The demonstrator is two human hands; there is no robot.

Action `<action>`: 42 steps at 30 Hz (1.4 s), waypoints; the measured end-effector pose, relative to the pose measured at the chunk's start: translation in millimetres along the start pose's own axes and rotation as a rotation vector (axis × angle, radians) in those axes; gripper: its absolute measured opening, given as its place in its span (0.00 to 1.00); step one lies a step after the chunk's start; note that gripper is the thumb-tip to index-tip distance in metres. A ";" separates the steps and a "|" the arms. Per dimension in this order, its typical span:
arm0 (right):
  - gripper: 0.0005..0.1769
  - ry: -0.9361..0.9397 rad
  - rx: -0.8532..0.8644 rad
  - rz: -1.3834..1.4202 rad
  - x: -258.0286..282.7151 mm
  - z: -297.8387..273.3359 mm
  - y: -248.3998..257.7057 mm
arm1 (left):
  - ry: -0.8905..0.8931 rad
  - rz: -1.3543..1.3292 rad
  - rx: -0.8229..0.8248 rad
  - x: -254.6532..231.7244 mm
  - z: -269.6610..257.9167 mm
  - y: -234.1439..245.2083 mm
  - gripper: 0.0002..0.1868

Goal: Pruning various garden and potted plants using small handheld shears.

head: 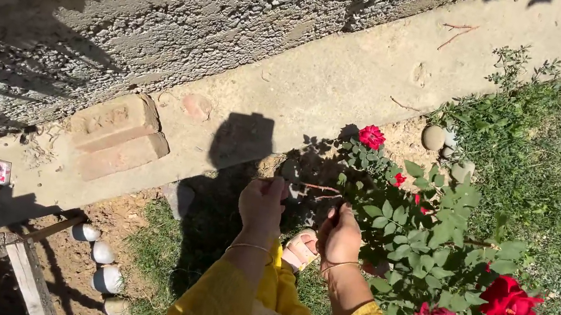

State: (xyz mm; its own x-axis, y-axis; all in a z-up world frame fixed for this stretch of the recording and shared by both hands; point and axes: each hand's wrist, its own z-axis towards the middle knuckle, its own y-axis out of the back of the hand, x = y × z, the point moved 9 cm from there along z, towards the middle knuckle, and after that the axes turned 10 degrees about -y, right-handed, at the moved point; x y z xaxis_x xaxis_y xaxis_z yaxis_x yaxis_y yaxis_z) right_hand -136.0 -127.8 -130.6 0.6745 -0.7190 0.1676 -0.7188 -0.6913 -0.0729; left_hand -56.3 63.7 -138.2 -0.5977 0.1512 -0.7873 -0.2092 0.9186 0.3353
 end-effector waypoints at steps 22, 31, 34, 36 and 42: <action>0.23 0.044 0.152 0.127 -3.2 -28.7 18.1 | 0.898 -0.455 0.096 106.4 -45.0 -57.0 0.14; 0.23 0.049 -0.015 0.094 -0.8 -24.2 21.0 | 0.522 -0.529 -0.141 58.7 -18.4 50.0 0.13; 0.22 0.008 0.045 0.133 6.8 -62.4 -8.7 | 0.446 -0.534 -0.123 24.6 -6.6 47.0 0.14; 0.23 0.055 0.050 0.105 14.8 -85.4 -24.6 | 0.429 -0.541 -0.083 -6.5 0.7 27.1 0.13; 0.24 0.028 0.120 0.132 11.9 -125.3 -41.5 | 0.433 -0.609 0.084 -86.4 28.9 -68.5 0.17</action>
State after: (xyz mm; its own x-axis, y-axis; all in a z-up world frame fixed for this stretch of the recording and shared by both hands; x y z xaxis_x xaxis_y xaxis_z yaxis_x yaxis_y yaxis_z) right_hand -119.3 -98.7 -2.4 0.5698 -0.8028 0.1756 -0.7744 -0.5960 -0.2123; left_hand 32.1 -1.7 -108.1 -0.6496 -0.5341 -0.5412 -0.5511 0.8211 -0.1488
